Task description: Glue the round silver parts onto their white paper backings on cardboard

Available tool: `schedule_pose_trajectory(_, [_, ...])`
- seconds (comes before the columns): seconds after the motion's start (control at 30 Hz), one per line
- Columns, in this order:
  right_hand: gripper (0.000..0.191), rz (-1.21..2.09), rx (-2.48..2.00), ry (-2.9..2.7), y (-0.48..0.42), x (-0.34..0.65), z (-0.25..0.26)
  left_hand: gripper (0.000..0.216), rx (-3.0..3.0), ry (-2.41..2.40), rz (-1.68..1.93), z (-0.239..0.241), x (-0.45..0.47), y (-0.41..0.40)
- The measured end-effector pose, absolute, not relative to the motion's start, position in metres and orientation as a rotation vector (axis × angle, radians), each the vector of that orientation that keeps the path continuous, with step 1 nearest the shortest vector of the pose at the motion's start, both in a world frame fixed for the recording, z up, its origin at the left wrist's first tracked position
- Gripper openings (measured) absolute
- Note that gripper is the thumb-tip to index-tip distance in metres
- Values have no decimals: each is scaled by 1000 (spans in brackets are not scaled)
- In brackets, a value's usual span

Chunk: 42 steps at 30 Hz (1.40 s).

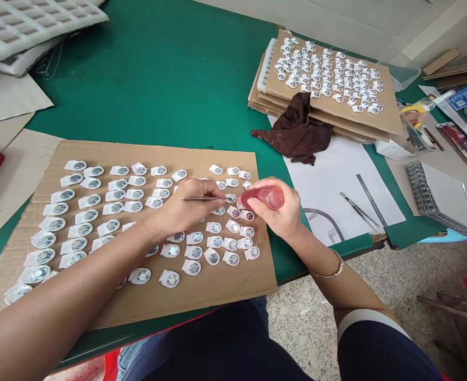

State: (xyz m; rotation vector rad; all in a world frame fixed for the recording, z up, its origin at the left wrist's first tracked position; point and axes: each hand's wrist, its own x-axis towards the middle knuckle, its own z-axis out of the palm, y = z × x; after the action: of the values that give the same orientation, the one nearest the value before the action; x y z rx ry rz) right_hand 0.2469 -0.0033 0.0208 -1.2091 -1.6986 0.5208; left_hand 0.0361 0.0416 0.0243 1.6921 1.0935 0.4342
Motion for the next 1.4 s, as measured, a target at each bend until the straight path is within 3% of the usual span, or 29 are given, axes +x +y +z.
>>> schedule_pose_trajectory(0.53, [26,558,-1193,-1660,-5,245,19,17,1708,1093,425,21,35,43])
schedule_pose_trajectory(0.8, [29,1000,-1152,-1197,37,272,48,12,1679,1135,451,44,40,37])
schedule_pose_trajectory(1.03, [43,912,-1116,-1259,85,267,59,14,1832,1155,554,62,43,55])
schedule_pose_trajectory(1.2, [38,1000,-1122,-1127,86,259,40,17,1952,1100,517,42,50,63])
schedule_pose_trajectory(1.4, [35,883,-1156,-1171,82,265,39,17,1986,1095,522,27,52,64])
